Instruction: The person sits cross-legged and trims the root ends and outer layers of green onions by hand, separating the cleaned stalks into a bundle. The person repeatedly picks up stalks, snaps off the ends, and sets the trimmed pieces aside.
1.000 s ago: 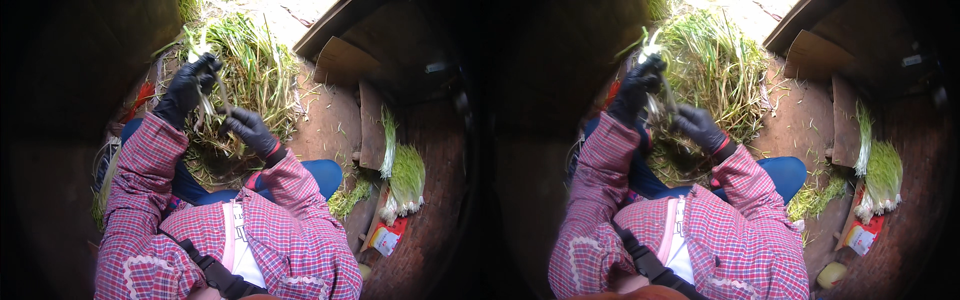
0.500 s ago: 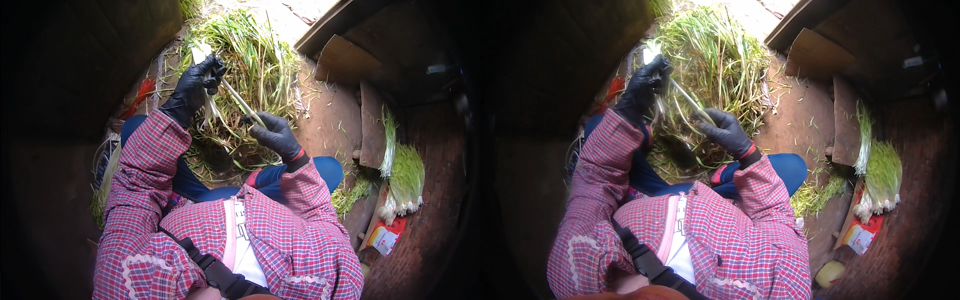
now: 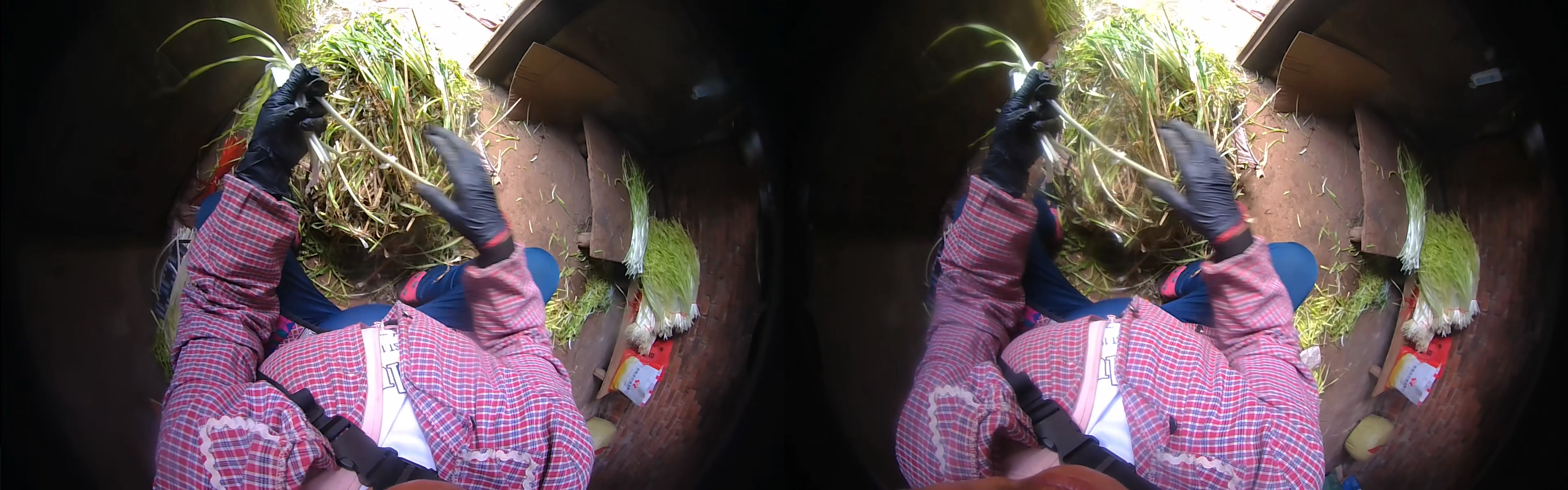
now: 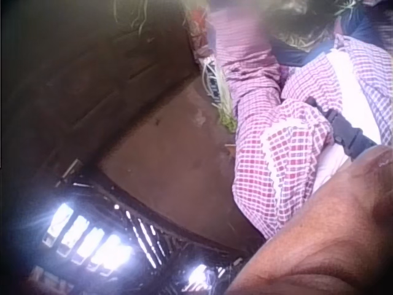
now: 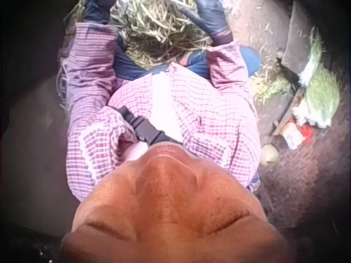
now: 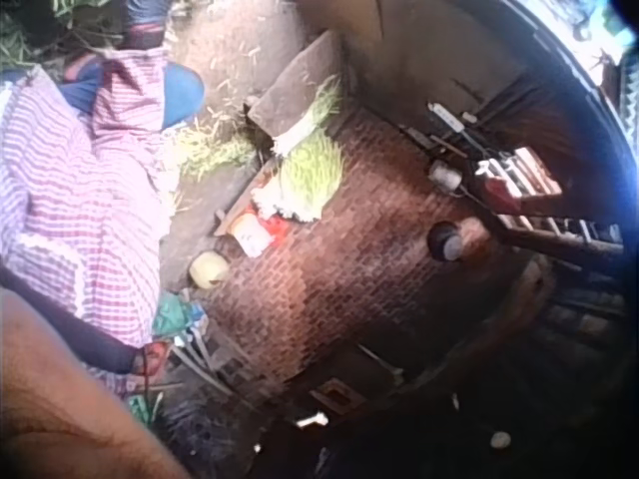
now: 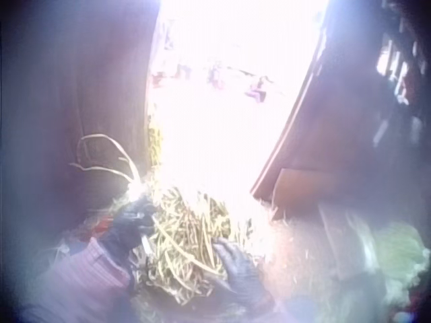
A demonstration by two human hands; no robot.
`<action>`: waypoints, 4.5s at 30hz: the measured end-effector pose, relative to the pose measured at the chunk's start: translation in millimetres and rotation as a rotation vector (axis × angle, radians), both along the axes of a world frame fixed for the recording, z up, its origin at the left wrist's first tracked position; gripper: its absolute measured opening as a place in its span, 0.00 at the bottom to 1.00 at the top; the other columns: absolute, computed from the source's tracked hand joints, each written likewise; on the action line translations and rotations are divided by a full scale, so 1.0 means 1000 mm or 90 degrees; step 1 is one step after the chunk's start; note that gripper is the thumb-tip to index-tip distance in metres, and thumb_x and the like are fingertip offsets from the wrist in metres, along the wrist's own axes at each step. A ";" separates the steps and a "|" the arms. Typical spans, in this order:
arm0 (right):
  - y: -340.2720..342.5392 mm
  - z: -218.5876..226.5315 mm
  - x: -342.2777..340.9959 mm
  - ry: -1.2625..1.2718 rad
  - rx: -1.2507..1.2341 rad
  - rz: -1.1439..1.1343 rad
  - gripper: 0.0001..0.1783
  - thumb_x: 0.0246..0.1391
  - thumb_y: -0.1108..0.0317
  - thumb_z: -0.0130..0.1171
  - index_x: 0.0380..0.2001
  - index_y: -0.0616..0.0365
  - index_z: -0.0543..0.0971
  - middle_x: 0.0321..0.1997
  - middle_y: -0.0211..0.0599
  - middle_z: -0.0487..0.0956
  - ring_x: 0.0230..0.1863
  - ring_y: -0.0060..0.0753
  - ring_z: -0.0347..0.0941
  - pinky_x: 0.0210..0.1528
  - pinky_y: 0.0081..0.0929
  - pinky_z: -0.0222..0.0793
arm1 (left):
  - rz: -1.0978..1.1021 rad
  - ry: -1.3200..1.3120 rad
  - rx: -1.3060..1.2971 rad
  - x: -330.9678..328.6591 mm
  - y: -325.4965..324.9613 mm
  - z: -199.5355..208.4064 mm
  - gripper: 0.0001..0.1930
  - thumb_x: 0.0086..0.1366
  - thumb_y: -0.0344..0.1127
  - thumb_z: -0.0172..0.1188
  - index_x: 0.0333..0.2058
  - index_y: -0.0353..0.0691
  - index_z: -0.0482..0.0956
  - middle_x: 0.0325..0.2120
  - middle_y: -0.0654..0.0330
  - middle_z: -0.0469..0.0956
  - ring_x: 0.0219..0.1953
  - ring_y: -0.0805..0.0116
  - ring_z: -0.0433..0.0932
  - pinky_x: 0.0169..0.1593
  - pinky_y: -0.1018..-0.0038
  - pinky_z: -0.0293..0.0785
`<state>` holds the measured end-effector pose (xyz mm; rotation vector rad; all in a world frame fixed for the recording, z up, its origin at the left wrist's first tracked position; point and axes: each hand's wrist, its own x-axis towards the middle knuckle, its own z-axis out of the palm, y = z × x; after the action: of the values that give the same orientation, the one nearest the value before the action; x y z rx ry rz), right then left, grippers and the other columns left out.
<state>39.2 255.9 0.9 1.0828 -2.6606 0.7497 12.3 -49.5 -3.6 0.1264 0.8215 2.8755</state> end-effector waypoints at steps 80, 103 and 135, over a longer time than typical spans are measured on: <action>-0.004 -0.047 -0.072 -0.429 -0.448 -0.020 0.11 0.52 0.64 0.57 0.33 0.61 0.78 0.22 0.32 0.77 0.22 0.21 0.70 0.26 0.21 0.66 | -0.082 0.041 0.220 0.003 0.012 0.039 0.21 0.69 0.37 0.39 0.57 0.36 0.54 0.17 0.68 0.60 0.18 0.79 0.59 0.21 0.85 0.63; -0.049 -0.045 -0.016 -0.323 -0.367 -0.032 0.22 0.41 0.70 0.66 0.43 0.58 0.76 0.32 0.35 0.79 0.32 0.21 0.75 0.37 0.20 0.72 | -0.042 -0.071 -0.440 0.009 0.064 -0.003 0.13 0.53 0.36 0.65 0.37 0.39 0.77 0.25 0.67 0.76 0.20 0.81 0.69 0.21 0.84 0.64; -0.085 -0.046 0.001 -0.574 -0.449 -0.023 0.14 0.59 0.66 0.48 0.45 0.62 0.72 0.22 0.24 0.73 0.20 0.13 0.68 0.23 0.12 0.64 | 0.149 -0.107 -0.273 -0.003 0.036 0.013 0.18 0.59 0.42 0.58 0.47 0.43 0.72 0.36 0.67 0.79 0.29 0.81 0.71 0.25 0.87 0.62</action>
<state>40.5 170.7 -45.0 0.5488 -2.5327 2.3668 8.8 -14.0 9.8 -0.2724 1.4724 2.7787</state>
